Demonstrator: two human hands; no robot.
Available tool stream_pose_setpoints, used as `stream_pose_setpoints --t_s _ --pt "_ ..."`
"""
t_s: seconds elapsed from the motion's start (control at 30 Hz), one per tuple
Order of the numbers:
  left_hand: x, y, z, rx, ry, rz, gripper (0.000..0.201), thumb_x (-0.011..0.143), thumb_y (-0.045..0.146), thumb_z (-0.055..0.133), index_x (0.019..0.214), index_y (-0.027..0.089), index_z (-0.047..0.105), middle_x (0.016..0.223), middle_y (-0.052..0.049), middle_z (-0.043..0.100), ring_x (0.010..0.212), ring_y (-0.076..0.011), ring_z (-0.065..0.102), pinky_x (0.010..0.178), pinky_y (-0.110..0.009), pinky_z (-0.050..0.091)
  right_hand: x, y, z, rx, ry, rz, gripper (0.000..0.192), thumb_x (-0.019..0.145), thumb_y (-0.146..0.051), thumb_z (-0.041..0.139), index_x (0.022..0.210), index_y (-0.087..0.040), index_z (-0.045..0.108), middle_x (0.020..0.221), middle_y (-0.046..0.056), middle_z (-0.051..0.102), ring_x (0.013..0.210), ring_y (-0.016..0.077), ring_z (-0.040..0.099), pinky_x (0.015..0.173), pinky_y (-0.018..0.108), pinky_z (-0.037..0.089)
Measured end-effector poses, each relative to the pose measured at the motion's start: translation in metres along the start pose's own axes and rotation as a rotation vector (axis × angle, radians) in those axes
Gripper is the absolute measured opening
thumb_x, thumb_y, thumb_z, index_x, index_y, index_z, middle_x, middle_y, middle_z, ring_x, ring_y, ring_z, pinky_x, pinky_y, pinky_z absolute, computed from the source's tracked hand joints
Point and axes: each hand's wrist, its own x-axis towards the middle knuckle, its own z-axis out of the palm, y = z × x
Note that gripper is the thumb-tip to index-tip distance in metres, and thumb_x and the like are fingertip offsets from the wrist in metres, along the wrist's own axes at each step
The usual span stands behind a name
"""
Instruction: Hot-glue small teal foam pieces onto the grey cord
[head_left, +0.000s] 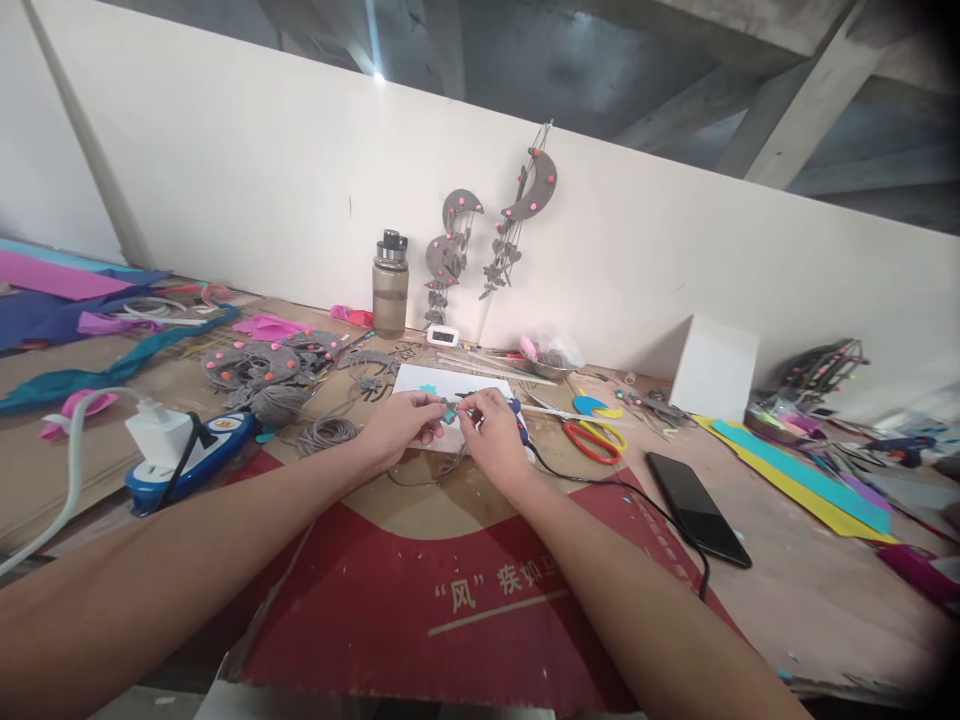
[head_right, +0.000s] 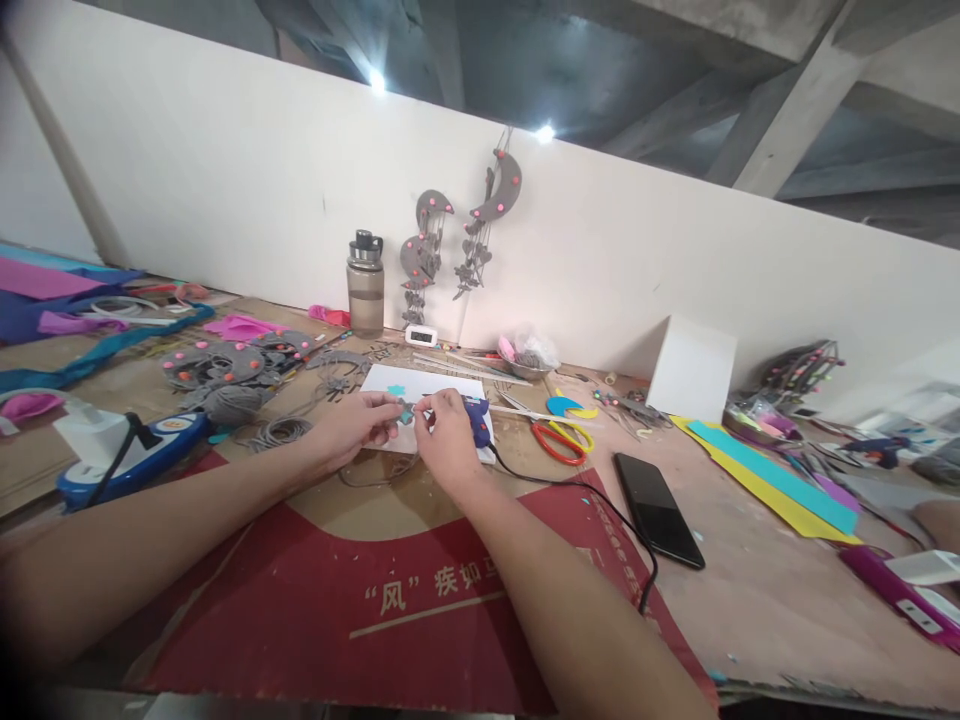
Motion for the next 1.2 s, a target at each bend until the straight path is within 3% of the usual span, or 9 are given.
stream_pose_setpoints --t_s 0.2,0.53,0.67,0.87,1.2 --pt "0.003 -0.006 -0.003 -0.154 -0.045 -0.046 0.021 0.068 0.025 0.071 0.078 0.013 0.056 0.062 -0.003 0.064 0.056 -0.0099 0.061 0.056 -0.020 0.050 -0.001 0.004 0.003 -0.022 0.002 0.000 0.010 0.080 -0.012 0.051 0.079 -0.019 0.058 0.086 0.004 0.053 0.076 0.0149 0.053 0.075 0.030 0.046" --pt "0.001 -0.004 -0.004 -0.143 -0.042 -0.089 0.026 0.067 0.029 0.074 0.078 0.012 0.057 0.069 -0.006 0.066 0.057 -0.0124 0.064 0.052 -0.022 0.052 -0.002 0.002 0.002 -0.036 -0.015 -0.017 0.011 0.081 -0.012 0.050 0.080 -0.020 0.058 0.088 0.005 0.052 0.077 0.0153 0.053 0.075 0.031 0.047" --pt "0.000 0.001 -0.002 -0.107 -0.024 -0.090 0.027 0.067 0.031 0.074 0.075 0.013 0.056 0.060 -0.001 0.061 0.050 -0.0101 0.060 0.043 -0.017 0.044 -0.002 0.001 0.000 -0.043 -0.020 -0.026 0.010 0.083 -0.015 0.049 0.083 -0.019 0.058 0.090 0.006 0.051 0.081 0.0163 0.052 0.080 0.032 0.046" --pt "-0.003 0.008 0.000 -0.031 0.048 -0.090 0.021 0.072 0.030 0.068 0.068 0.014 0.055 0.041 0.005 0.044 0.032 -0.0018 0.028 0.034 -0.015 0.014 -0.001 -0.001 -0.001 -0.026 0.012 -0.065 0.010 0.082 -0.016 0.049 0.086 -0.019 0.057 0.093 0.007 0.049 0.086 0.0166 0.051 0.081 0.031 0.046" --pt "0.000 0.002 -0.001 0.031 0.045 -0.060 0.022 0.070 0.031 0.067 0.065 0.016 0.052 0.042 0.005 0.044 0.033 -0.0026 0.027 0.035 -0.017 0.012 0.000 -0.002 0.000 -0.035 0.051 -0.080 0.011 0.079 -0.015 0.050 0.084 -0.019 0.058 0.094 0.007 0.049 0.092 0.0181 0.050 0.085 0.034 0.046"
